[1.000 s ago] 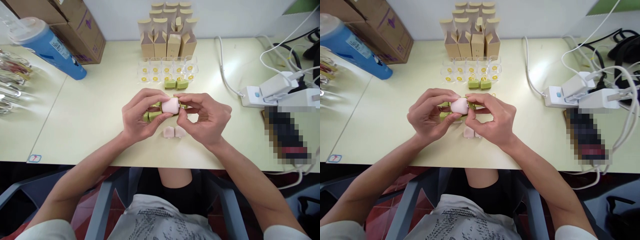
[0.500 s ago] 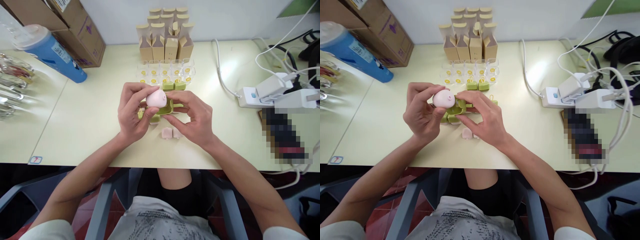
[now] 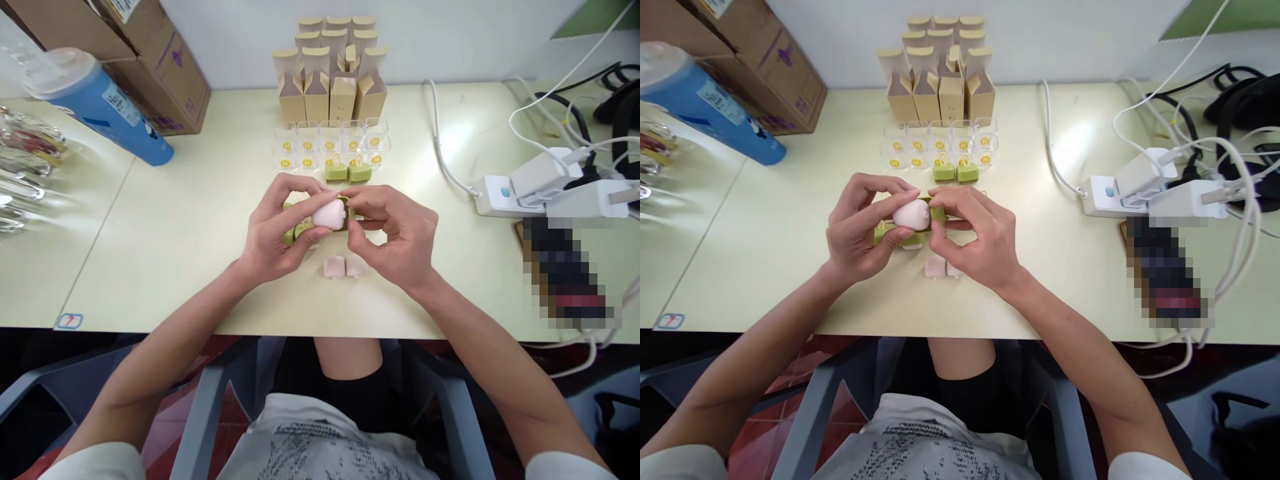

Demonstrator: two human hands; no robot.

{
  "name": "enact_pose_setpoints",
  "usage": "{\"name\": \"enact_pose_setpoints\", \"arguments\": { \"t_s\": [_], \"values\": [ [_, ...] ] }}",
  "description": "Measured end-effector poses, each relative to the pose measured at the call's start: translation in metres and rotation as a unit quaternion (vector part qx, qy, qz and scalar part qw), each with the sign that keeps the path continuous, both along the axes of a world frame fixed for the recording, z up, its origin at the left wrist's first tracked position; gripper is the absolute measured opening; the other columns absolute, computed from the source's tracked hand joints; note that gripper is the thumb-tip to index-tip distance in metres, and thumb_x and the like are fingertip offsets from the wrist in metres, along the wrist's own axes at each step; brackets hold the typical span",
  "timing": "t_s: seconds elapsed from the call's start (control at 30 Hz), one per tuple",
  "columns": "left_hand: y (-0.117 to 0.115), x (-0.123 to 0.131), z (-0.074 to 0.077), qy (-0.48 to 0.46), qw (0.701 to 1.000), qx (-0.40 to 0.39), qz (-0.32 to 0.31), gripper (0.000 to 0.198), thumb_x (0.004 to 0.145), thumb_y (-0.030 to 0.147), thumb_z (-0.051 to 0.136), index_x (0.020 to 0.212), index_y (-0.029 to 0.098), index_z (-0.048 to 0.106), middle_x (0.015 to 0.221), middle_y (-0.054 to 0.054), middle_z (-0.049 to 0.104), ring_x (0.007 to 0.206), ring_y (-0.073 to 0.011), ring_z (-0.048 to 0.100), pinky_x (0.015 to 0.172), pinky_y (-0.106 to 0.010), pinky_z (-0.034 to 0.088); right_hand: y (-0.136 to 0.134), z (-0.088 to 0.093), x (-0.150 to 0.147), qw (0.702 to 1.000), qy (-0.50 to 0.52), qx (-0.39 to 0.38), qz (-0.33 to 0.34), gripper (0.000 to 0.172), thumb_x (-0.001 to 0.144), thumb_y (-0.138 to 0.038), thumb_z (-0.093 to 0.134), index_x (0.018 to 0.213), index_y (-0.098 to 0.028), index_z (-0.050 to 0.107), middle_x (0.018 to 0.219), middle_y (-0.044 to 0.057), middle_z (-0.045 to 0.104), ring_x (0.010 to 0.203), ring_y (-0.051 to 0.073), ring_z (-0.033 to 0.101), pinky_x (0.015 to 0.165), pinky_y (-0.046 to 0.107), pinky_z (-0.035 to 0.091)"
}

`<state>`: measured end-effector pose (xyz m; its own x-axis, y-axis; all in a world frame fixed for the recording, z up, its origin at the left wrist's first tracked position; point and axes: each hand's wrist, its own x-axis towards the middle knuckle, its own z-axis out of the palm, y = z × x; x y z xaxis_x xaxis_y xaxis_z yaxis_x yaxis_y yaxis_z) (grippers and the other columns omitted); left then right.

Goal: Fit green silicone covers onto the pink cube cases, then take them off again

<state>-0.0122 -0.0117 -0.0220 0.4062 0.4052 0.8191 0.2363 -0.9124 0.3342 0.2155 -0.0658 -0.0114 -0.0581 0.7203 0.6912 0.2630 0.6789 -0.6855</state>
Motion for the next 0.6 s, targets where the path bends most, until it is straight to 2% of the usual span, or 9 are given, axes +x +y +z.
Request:
{"name": "enact_pose_setpoints", "arguments": {
  "t_s": [0.13,0.23,0.33,0.47,0.6],
  "values": [
    [-0.0045,0.0010,-0.0025,-0.001,1.000,-0.013,0.021,0.043,0.109,0.063,0.073,0.145,0.041,0.079,0.124,-0.008,0.074,0.116,-0.0318,0.080,0.105,-0.058,0.072,0.0005,-0.0039,0.0000,1.000,0.006,0.013,-0.015,0.019,0.101,-0.020,0.074,0.117,-0.026,0.081,0.124,0.006,0.088,0.099,0.022,0.089,0.083,0.036,0.080],
    [-0.0054,0.0023,-0.0006,-0.003,0.999,-0.025,0.044,0.043,0.106,0.068,0.076,0.137,0.039,0.083,0.117,-0.008,0.073,0.113,-0.0326,0.080,0.101,-0.058,0.073,0.0008,-0.0048,-0.0011,1.000,0.014,0.000,-0.013,0.015,0.104,-0.028,0.076,0.118,-0.027,0.081,0.124,0.006,0.088,0.101,0.023,0.089,0.088,0.038,0.081],
    [-0.0057,0.0042,0.0031,0.001,0.998,-0.002,0.056,0.042,0.107,0.065,0.075,0.140,0.039,0.082,0.116,-0.008,0.075,0.110,-0.0312,0.081,0.097,-0.056,0.073,0.0011,-0.0057,-0.0017,1.000,0.018,-0.023,0.000,0.019,0.105,-0.038,0.080,0.120,-0.026,0.081,0.125,0.006,0.087,0.107,0.025,0.089,0.091,0.040,0.081],
    [-0.0055,0.0044,0.0061,-0.022,0.998,0.045,0.040,0.041,0.107,0.055,0.080,0.145,0.042,0.079,0.115,-0.007,0.076,0.108,-0.0289,0.080,0.094,-0.052,0.073,0.0028,-0.0084,-0.0004,0.999,0.032,-0.026,0.032,0.027,0.108,-0.044,0.079,0.129,-0.027,0.082,0.128,0.007,0.086,0.110,0.025,0.088,0.095,0.042,0.080],
    [-0.0051,0.0006,0.0072,-0.004,0.998,-0.026,0.054,0.045,0.104,0.070,0.077,0.137,0.040,0.083,0.118,-0.008,0.078,0.117,-0.0324,0.081,0.104,-0.057,0.071,0.0058,-0.0092,0.0034,0.997,0.026,-0.023,0.067,0.032,0.112,-0.045,0.075,0.140,-0.030,0.082,0.138,0.009,0.083,0.121,0.028,0.086,0.097,0.046,0.080]
  ]
}}
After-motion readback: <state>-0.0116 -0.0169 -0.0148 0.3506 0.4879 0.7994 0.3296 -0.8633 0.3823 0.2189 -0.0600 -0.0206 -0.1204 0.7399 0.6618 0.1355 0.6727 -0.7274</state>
